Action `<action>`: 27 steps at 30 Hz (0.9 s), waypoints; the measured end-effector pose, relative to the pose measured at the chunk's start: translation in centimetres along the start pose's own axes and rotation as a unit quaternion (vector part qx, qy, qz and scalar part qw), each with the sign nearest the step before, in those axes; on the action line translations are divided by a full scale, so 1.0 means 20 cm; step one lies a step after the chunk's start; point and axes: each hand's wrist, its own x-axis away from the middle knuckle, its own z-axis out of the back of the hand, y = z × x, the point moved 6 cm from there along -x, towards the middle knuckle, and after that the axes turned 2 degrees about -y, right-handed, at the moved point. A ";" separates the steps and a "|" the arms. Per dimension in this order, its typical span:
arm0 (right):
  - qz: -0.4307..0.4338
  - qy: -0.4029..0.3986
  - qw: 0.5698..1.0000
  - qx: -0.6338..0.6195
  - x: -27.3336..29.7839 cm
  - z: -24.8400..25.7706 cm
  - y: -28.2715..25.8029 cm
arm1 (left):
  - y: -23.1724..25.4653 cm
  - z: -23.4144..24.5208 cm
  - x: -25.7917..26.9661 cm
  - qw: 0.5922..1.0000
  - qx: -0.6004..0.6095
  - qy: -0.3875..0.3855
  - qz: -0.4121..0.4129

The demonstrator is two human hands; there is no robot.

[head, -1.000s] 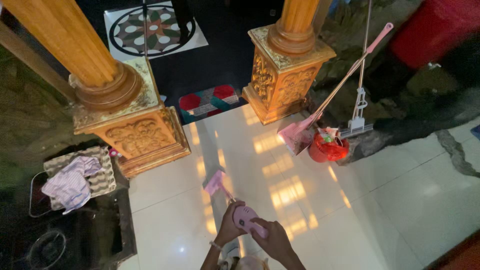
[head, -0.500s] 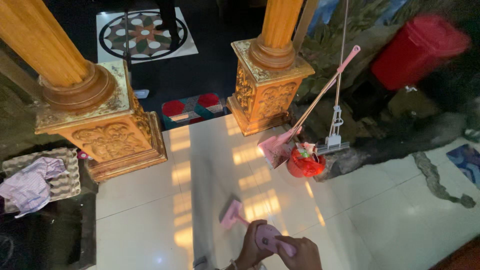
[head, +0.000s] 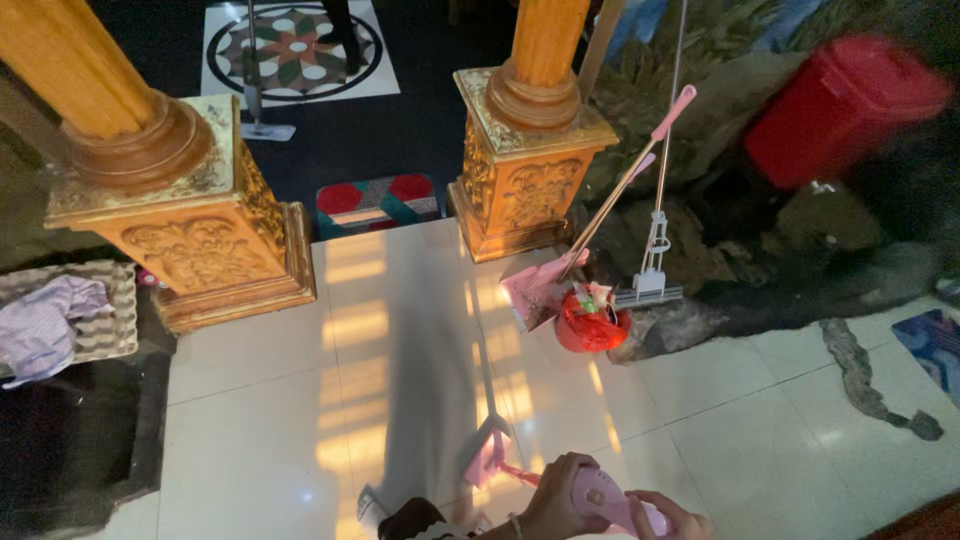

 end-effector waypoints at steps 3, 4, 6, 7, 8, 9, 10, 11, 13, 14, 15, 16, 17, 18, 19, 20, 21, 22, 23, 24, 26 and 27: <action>-0.023 -0.028 0.999 0.016 -0.01 0.05 -0.18 | 0.01 0.03 -0.03 1.000 -0.023 0.010 0.008; -0.008 -0.018 1.000 0.001 -0.02 0.08 -0.24 | 0.00 0.05 -0.04 0.999 -0.028 0.018 0.017; 0.101 0.008 0.995 -0.023 -0.05 0.15 -0.39 | 0.01 0.08 -0.05 0.998 -0.036 0.048 0.033; 0.207 0.045 0.976 -0.055 -0.06 0.19 -0.49 | 0.01 0.10 -0.06 0.995 -0.047 0.073 0.042; 0.210 0.040 0.975 -0.054 -0.09 0.20 -0.52 | 0.01 0.11 -0.06 0.995 -0.047 0.078 0.045; 0.216 0.034 0.974 -0.054 -0.10 0.20 -0.55 | 0.02 0.13 -0.06 0.993 -0.056 0.094 0.037; 0.223 0.027 0.973 -0.054 -0.12 0.20 -0.58 | 0.02 0.15 -0.07 0.991 -0.064 0.110 0.029; 0.226 0.023 0.972 -0.055 -0.14 0.20 -0.60 | 0.02 0.17 -0.08 0.991 -0.066 0.114 0.032; 0.215 -0.003 0.976 -0.043 -0.20 0.18 -0.63 | 0.02 0.20 -0.10 0.993 -0.077 0.089 0.018; 0.217 -0.007 0.975 -0.043 -0.22 0.17 -0.64 | 0.01 0.23 -0.11 0.992 -0.078 0.092 0.021; 0.212 -0.009 0.977 -0.033 -0.23 0.16 -0.64 | 0.00 0.24 -0.12 0.994 -0.081 0.076 0.024; 0.207 -0.009 0.978 -0.022 -0.25 0.15 -0.63 | -0.01 0.25 -0.13 0.994 -0.083 0.060 0.028; 0.208 -0.012 0.978 -0.022 -0.27 0.14 -0.63 | -0.01 0.26 -0.13 0.994 -0.083 0.062 0.030; 0.247 -0.004 0.968 -0.047 -0.27 0.14 -0.65 | -0.01 0.27 -0.13 0.994 -0.080 0.067 0.029; 0.283 0.008 0.956 -0.074 -0.27 0.13 -0.68 | -0.01 0.30 -0.13 0.994 -0.079 0.068 0.026; 0.282 0.008 0.956 -0.076 -0.27 0.11 -0.69 | -0.02 0.32 -0.12 0.994 -0.081 0.067 0.027; 0.267 -0.009 0.961 -0.064 -0.28 0.10 -0.68 | 0.00 0.34 -0.12 0.994 -0.076 0.074 0.008; 0.253 -0.025 0.966 -0.051 -0.29 0.07 -0.69 | 0.01 0.37 -0.12 0.994 -0.072 0.082 -0.010; 0.253 -0.024 0.966 -0.046 -0.28 0.06 -0.72 | 0.02 0.40 -0.11 0.994 -0.067 0.083 -0.012; 0.263 -0.022 0.963 -0.054 -0.27 0.04 -0.77 | 0.00 0.44 -0.10 0.996 -0.058 0.063 0.008; 0.276 -0.014 0.959 -0.055 -0.30 0.04 -0.87 | -0.02 0.53 -0.15 0.998 -0.043 0.045 0.019; 0.262 -0.014 0.963 -0.062 -0.29 0.02 -0.92 | -0.01 0.58 -0.14 0.997 -0.051 0.055 0.006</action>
